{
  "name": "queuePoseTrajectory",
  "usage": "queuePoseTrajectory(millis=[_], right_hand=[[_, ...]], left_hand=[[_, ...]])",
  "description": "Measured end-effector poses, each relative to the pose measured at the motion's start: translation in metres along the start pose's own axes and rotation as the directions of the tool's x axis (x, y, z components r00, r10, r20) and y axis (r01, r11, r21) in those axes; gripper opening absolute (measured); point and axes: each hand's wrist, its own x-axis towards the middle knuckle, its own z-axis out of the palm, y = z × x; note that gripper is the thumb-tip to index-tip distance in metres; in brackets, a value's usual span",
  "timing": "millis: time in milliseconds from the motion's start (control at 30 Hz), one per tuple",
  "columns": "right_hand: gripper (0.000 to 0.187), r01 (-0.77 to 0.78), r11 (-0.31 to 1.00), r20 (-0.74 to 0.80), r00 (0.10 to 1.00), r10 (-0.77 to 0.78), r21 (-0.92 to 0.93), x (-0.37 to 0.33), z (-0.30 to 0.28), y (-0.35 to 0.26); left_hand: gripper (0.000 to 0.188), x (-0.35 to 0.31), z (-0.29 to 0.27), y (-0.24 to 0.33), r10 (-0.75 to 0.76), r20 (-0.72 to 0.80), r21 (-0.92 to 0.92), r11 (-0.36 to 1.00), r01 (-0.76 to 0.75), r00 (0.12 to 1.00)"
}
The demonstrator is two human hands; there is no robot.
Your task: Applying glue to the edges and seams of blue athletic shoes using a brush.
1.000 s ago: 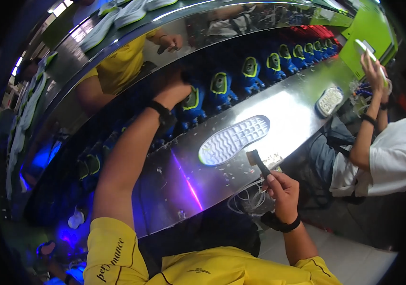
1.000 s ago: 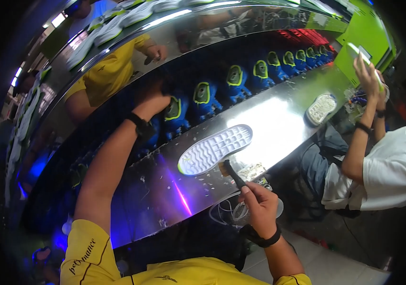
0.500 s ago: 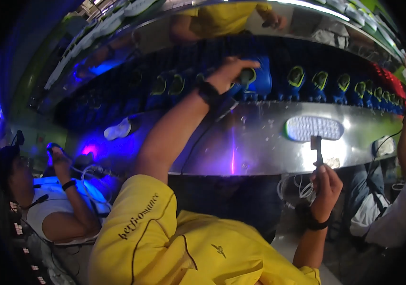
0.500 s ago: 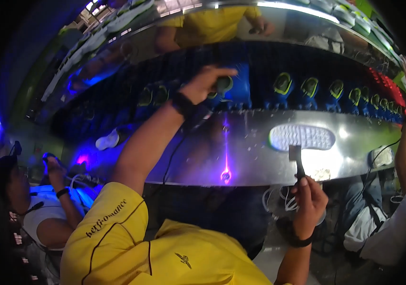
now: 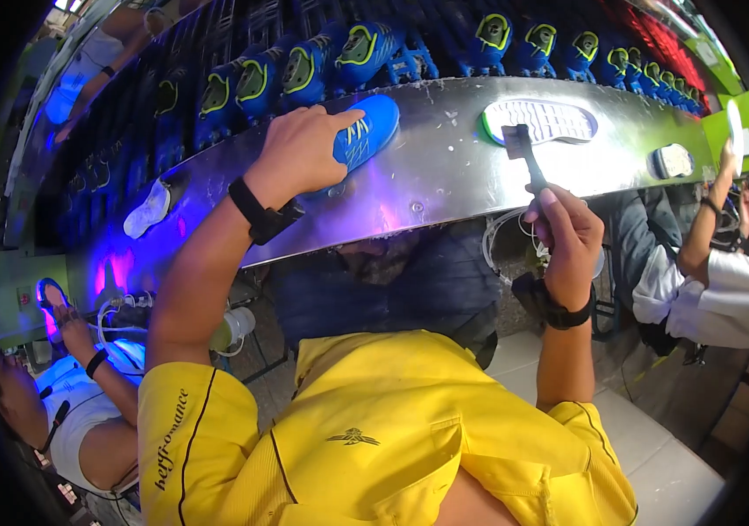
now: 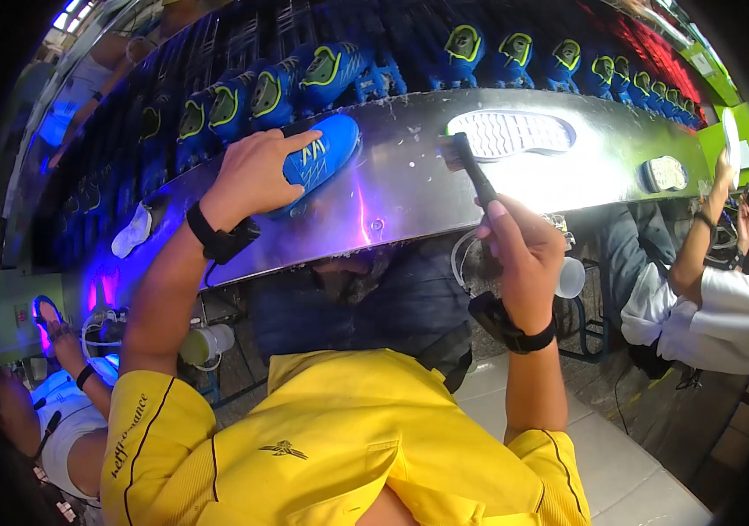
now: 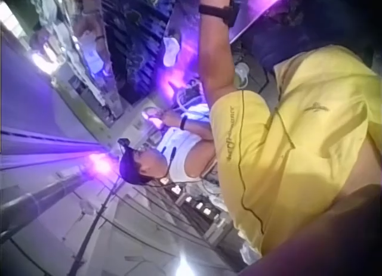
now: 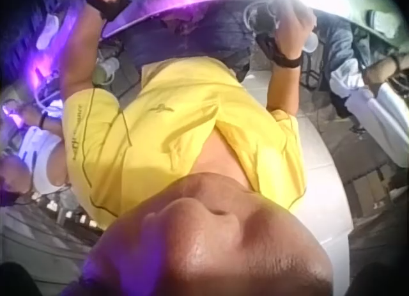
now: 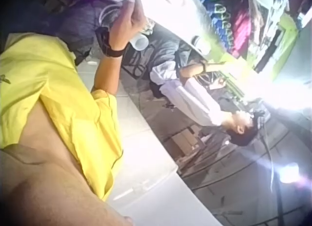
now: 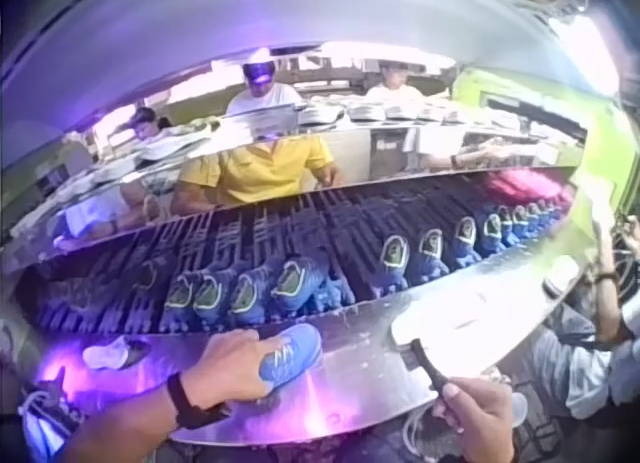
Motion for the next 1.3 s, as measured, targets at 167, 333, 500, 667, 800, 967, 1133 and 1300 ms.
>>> queuePoseTrajectory(millis=[167, 333, 500, 667, 800, 967, 1133, 1300], right_hand=[[0.023, -0.002, 1.000, 0.037, 0.999, 0.003, -0.017, -0.009, -0.007, 0.008], [0.023, -0.020, 1.000, 0.054, 0.998, 0.021, -0.014, -0.016, -0.001, 0.013], [0.024, -0.039, 0.999, 0.120, 0.992, 0.038, 0.003, -0.013, 0.020, 0.009], [0.024, -0.035, 0.999, 0.179, 0.983, 0.039, -0.026, -0.010, 0.040, -0.006], [0.023, -0.075, 0.997, 0.222, 0.972, 0.073, 0.000, -0.009, 0.051, -0.011], [0.024, -0.089, 0.996, 0.296, 0.952, 0.077, 0.027, -0.009, 0.066, -0.014], [0.024, -0.069, 0.997, 0.327, 0.942, 0.076, -0.033, -0.008, 0.084, -0.017], [0.026, 0.024, 0.986, 0.366, 0.930, 0.039, -0.167, -0.007, 0.109, -0.015]], left_hand=[[0.070, -0.013, -0.016, -0.010, 0.028, 0.050, -0.102, 0.995, -0.023, 0.998], [0.071, -0.059, -0.012, -0.005, 0.064, 0.153, -0.118, 0.992, -0.046, 0.986], [0.073, -0.115, -0.016, 0.012, 0.084, 0.159, -0.187, 0.981, -0.053, 0.984], [0.079, -0.154, -0.014, 0.016, 0.090, 0.164, -0.601, 0.799, 0.027, 0.982], [0.077, -0.159, -0.012, 0.006, -0.095, 0.144, -0.946, 0.278, 0.165, 0.985], [0.070, -0.155, 0.004, -0.015, -0.168, 0.164, -0.820, -0.571, 0.040, 0.972], [0.065, -0.132, 0.000, -0.029, -0.307, -0.043, -0.942, -0.304, -0.140, 0.951], [0.075, -0.120, -0.006, -0.035, -0.336, -0.329, -0.920, 0.327, -0.218, 0.883]])
